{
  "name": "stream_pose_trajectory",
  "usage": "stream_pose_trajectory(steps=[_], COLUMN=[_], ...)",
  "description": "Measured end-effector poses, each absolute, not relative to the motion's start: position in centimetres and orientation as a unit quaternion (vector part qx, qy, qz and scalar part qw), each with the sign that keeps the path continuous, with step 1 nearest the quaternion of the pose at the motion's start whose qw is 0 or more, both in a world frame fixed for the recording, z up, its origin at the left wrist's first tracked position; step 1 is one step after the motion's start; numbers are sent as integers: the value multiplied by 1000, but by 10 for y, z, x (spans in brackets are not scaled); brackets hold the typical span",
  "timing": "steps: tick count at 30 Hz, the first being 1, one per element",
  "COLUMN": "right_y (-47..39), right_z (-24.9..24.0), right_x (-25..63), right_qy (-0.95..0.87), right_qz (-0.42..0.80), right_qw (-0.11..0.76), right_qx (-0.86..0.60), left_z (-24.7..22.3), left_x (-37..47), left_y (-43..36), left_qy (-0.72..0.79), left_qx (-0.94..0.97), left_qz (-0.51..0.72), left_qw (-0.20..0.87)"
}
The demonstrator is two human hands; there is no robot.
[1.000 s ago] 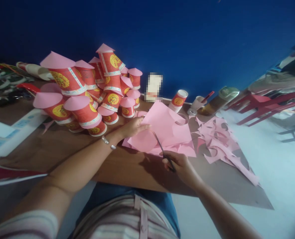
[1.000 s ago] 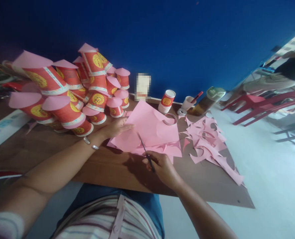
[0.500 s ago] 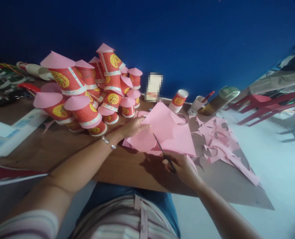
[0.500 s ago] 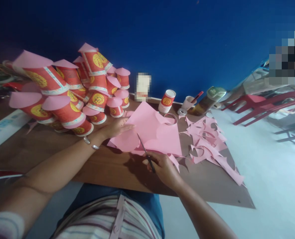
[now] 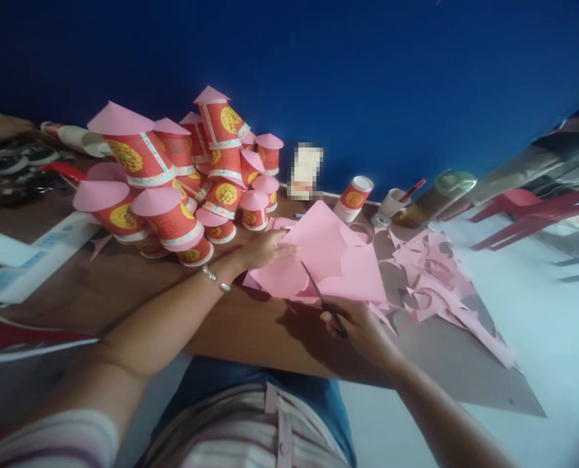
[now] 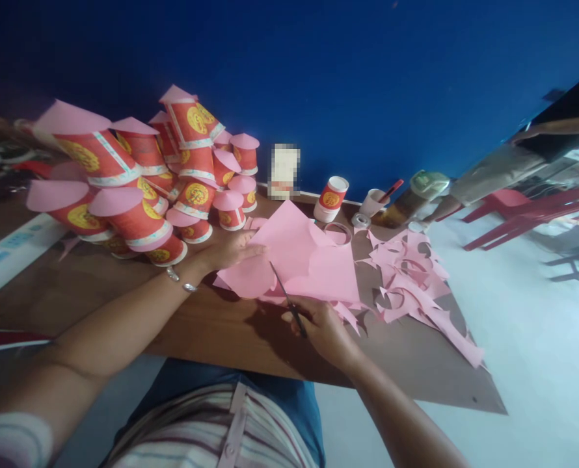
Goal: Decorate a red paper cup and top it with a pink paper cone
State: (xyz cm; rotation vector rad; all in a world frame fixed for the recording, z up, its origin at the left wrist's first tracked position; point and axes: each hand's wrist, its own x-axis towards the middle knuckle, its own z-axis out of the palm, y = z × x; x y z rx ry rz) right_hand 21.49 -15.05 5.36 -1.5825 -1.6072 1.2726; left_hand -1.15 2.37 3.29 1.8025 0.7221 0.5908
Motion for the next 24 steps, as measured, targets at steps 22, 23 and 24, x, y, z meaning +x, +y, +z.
stream_pose_trajectory(steps=[22, 23, 24], right_y=[-151, -151, -151], right_z=[57, 57, 55], right_x=[218, 218, 219], right_qy=[-615, -617, -619], right_qz=[456, 455, 453], right_qw=[226, 224, 221], right_qx=[-602, -602, -602], left_z=[33, 33, 34], left_x=[-11, -11, -10], left_y=[26, 25, 25], left_qy=[316, 317, 318], left_qx=[772, 772, 773], left_qz=[249, 249, 247], left_qw=[492, 491, 491])
